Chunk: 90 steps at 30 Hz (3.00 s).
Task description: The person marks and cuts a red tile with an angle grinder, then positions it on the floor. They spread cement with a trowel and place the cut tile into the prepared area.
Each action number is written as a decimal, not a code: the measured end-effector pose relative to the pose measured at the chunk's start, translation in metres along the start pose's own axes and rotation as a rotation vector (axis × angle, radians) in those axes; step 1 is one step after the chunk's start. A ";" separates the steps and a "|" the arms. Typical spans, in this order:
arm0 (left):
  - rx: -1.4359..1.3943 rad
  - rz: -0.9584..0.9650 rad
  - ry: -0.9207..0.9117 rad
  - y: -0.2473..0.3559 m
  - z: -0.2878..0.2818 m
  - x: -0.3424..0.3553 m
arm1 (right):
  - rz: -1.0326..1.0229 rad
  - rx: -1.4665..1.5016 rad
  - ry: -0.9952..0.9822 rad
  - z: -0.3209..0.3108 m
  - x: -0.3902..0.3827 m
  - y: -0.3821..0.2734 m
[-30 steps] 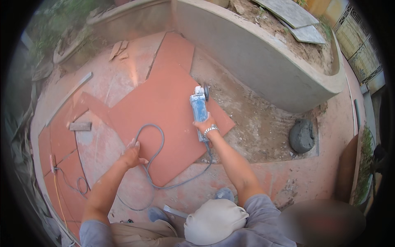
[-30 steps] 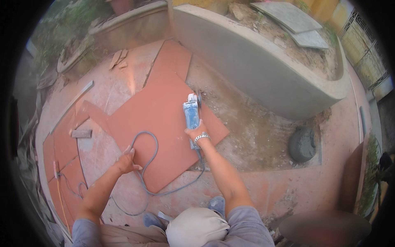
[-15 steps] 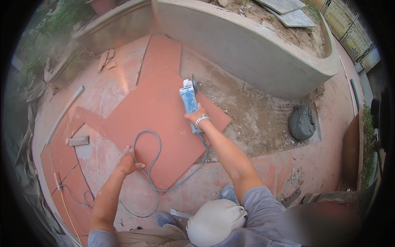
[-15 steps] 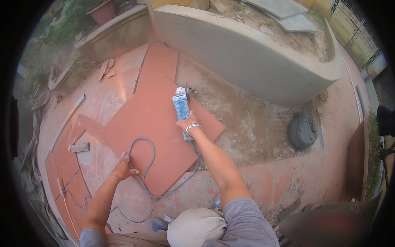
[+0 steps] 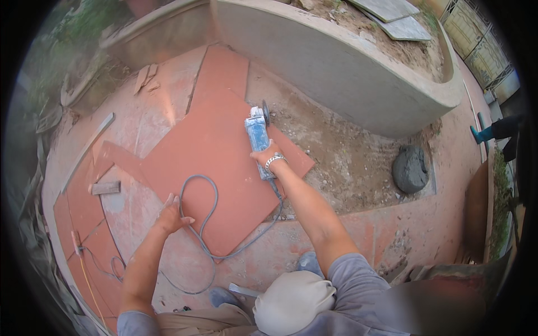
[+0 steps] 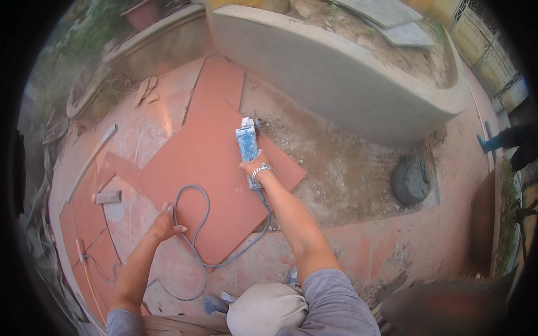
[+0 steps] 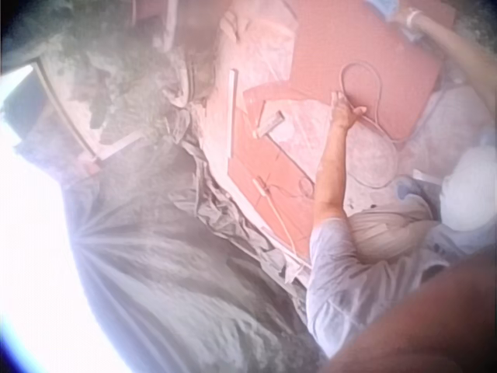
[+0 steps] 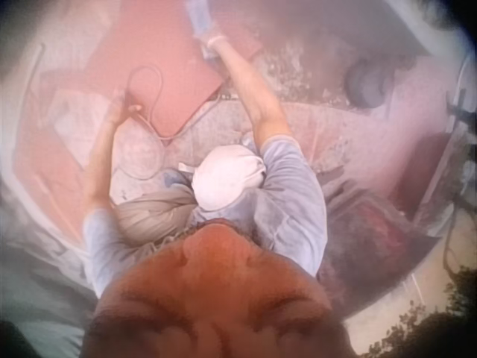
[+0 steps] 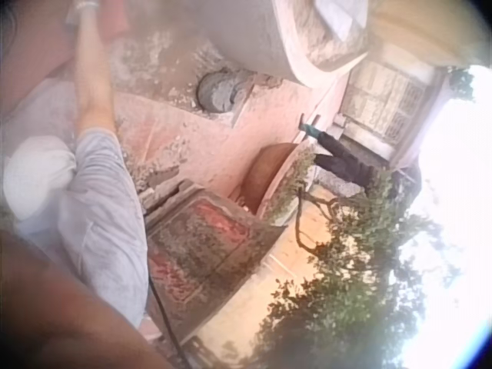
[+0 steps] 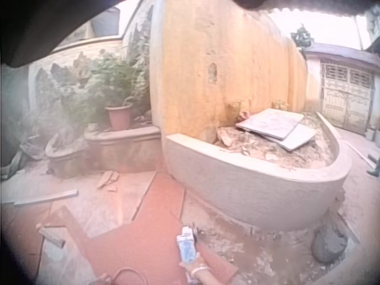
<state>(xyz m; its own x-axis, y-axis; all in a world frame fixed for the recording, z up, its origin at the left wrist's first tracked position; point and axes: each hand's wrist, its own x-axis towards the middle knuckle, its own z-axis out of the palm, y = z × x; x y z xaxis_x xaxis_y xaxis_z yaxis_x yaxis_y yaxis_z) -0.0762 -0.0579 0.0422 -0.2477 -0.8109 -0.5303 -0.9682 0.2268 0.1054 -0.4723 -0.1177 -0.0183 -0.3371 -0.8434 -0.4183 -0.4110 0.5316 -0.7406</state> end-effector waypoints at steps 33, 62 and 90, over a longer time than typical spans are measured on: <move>0.026 -0.067 -0.030 -0.012 0.006 0.002 | -0.004 -0.048 -0.005 0.005 0.008 0.002; 0.012 -0.100 -0.057 0.004 -0.014 -0.006 | -0.042 0.014 -0.004 0.010 -0.017 0.035; 0.065 -0.081 -0.054 0.009 -0.022 -0.012 | 0.021 0.011 -0.097 -0.004 -0.053 0.031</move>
<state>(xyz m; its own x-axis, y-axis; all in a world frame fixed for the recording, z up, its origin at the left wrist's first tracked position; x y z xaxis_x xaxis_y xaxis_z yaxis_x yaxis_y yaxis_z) -0.0828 -0.0579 0.0677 -0.1653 -0.7982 -0.5793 -0.9802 0.1980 0.0069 -0.4711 -0.0558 -0.0170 -0.2618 -0.8360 -0.4823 -0.3953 0.5487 -0.7366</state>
